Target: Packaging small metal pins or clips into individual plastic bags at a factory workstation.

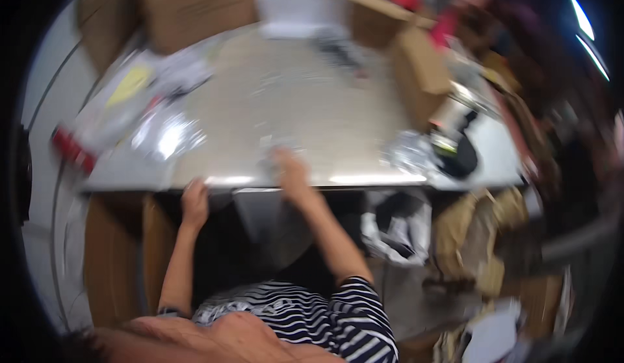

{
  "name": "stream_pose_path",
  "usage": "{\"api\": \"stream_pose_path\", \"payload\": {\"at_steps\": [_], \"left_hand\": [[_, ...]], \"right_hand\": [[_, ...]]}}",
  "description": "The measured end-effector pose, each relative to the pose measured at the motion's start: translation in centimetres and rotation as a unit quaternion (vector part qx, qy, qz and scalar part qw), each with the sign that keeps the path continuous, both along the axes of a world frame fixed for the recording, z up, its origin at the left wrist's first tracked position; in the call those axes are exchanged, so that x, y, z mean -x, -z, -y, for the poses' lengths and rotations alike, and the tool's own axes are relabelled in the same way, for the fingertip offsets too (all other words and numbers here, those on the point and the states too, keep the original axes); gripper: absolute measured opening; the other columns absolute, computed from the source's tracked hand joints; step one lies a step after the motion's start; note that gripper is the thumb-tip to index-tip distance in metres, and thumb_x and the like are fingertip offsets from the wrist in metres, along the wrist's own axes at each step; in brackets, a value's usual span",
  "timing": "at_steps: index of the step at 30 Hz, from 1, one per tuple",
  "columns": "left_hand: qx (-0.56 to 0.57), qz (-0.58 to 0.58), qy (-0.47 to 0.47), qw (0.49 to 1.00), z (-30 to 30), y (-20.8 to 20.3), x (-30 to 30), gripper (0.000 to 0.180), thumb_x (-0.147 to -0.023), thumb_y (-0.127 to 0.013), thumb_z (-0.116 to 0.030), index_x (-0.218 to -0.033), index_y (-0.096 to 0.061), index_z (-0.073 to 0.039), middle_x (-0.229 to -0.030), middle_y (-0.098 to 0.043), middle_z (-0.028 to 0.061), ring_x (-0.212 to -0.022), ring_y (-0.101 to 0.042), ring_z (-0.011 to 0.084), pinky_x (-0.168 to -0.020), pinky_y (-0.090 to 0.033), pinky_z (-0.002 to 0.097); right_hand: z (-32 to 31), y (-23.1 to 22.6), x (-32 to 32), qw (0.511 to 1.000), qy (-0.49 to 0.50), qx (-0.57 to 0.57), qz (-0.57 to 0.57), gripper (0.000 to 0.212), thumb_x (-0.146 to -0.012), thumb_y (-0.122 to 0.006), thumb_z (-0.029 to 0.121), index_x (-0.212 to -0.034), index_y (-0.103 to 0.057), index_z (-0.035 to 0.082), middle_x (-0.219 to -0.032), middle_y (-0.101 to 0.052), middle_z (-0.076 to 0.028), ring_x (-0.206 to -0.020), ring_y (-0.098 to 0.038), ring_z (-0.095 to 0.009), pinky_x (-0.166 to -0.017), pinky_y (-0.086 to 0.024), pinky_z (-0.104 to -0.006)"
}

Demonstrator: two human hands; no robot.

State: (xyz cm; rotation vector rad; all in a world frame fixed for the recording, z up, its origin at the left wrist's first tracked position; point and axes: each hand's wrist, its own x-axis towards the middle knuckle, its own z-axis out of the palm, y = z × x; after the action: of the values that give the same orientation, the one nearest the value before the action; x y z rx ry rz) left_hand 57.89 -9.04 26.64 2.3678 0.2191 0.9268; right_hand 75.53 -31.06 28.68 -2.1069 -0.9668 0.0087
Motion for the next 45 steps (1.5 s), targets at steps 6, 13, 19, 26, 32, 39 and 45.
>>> {"api": "stream_pose_path", "payload": {"at_steps": [6, 13, 19, 26, 32, 39, 45], "left_hand": [[0.141, -0.111, 0.207, 0.962, 7.4, -3.6, 1.0, 0.006, -0.085, -0.054, 0.0, -0.091, -0.056, 0.0, -0.077, -0.057, 0.0132, -0.072, -0.057, 0.0281, -0.064, -0.044, 0.0336], [0.466, -0.272, 0.211, 0.815, 8.7, -1.6, 3.3, 0.002, -0.08, -0.065, 0.001, -0.081, -0.067, 0.001, -0.065, -0.061, 0.0006, -0.059, -0.056, 0.0053, -0.053, -0.043, 0.0197], [0.285, -0.435, 0.272, 0.81, 7.9, 6.6, 5.8, 0.014, -0.066, -0.077, -0.007, -0.068, -0.065, 0.001, -0.062, -0.062, 0.0044, -0.059, -0.057, 0.0096, -0.055, -0.046, 0.0263], [0.387, -0.222, 0.146, 0.883, 8.7, 11.2, 4.2, 0.036, -0.067, -0.076, -0.006, -0.098, -0.061, 0.005, -0.079, -0.067, 0.0121, -0.072, -0.065, 0.0176, -0.066, -0.05, 0.0304], [0.53, -0.168, 0.112, 0.824, 8.1, 7.5, 2.9, 0.036, -0.071, -0.074, 0.001, -0.103, -0.058, 0.006, -0.087, -0.067, 0.0088, -0.078, -0.064, 0.0129, -0.069, -0.051, 0.0265], [0.8, -0.108, 0.167, 0.566, 11.4, 11.1, 3.6, 0.041, -0.094, -0.058, -0.034, -0.111, -0.063, 0.003, -0.098, -0.068, 0.0109, -0.093, -0.064, 0.0174, -0.082, -0.051, 0.0275], [0.859, -0.175, 0.237, 0.419, 7.3, 14.7, 5.2, 0.082, -0.093, -0.031, -0.067, -0.095, -0.067, 0.007, -0.088, -0.07, 0.0167, -0.078, -0.069, 0.0269, -0.079, -0.056, 0.0357]], "right_hand": [[0.7, -2.8, 9.3, 0.978, -0.12, -0.132, -0.112, 0.027, -0.083, -0.068, 0.012, -0.105, -0.063, -0.001, -0.09, -0.067, -0.018, -0.082, -0.065, -0.027, -0.075, -0.051, -0.035], [5.2, 2.0, 11.5, 0.937, -0.122, -0.171, -0.278, 0.014, -0.082, -0.067, 0.006, -0.094, -0.066, -0.001, -0.072, -0.065, -0.007, -0.066, -0.056, -0.01, -0.062, -0.047, -0.0272], [7.7, 9.0, 13.1, 0.871, -0.331, 0.121, -0.342, 0.019, -0.078, -0.069, 0.009, -0.095, -0.07, 0.002, -0.083, -0.07, -0.01, -0.074, -0.065, -0.018, -0.07, -0.051, -0.031], [8.6, 2.4, 7.3, 0.988, -0.033, -0.002, -0.148, 0.014, -0.081, -0.068, 0.01, -0.092, -0.071, 0.002, -0.084, -0.069, -0.015, -0.08, -0.067, -0.023, -0.073, -0.052, -0.0332], [4.9, -1.8, -3.1, 0.992, 0.098, -0.085, 0.001, 0.034, -0.091, -0.06, 0.023, -0.121, -0.06, 0.006, -0.126, -0.056, -0.019, -0.113, -0.056, -0.032, -0.095, -0.043, -0.0363], [-6.1, 2.0, -1.4, 0.973, -0.023, 0.128, 0.192, 0.047, -0.088, -0.057, 0.021, -0.131, -0.05, 0.003, -0.143, -0.04, -0.022, -0.134, -0.036, -0.038, -0.11, -0.03, -0.0452], [-1.3, -1.8, 8.8, 0.993, -0.015, 0.085, 0.078, 0.056, -0.067, -0.052, -0.009, -0.123, -0.053, -0.004, -0.137, -0.045, -0.025, -0.132, -0.037, -0.042, -0.109, -0.033, -0.0453]]}}
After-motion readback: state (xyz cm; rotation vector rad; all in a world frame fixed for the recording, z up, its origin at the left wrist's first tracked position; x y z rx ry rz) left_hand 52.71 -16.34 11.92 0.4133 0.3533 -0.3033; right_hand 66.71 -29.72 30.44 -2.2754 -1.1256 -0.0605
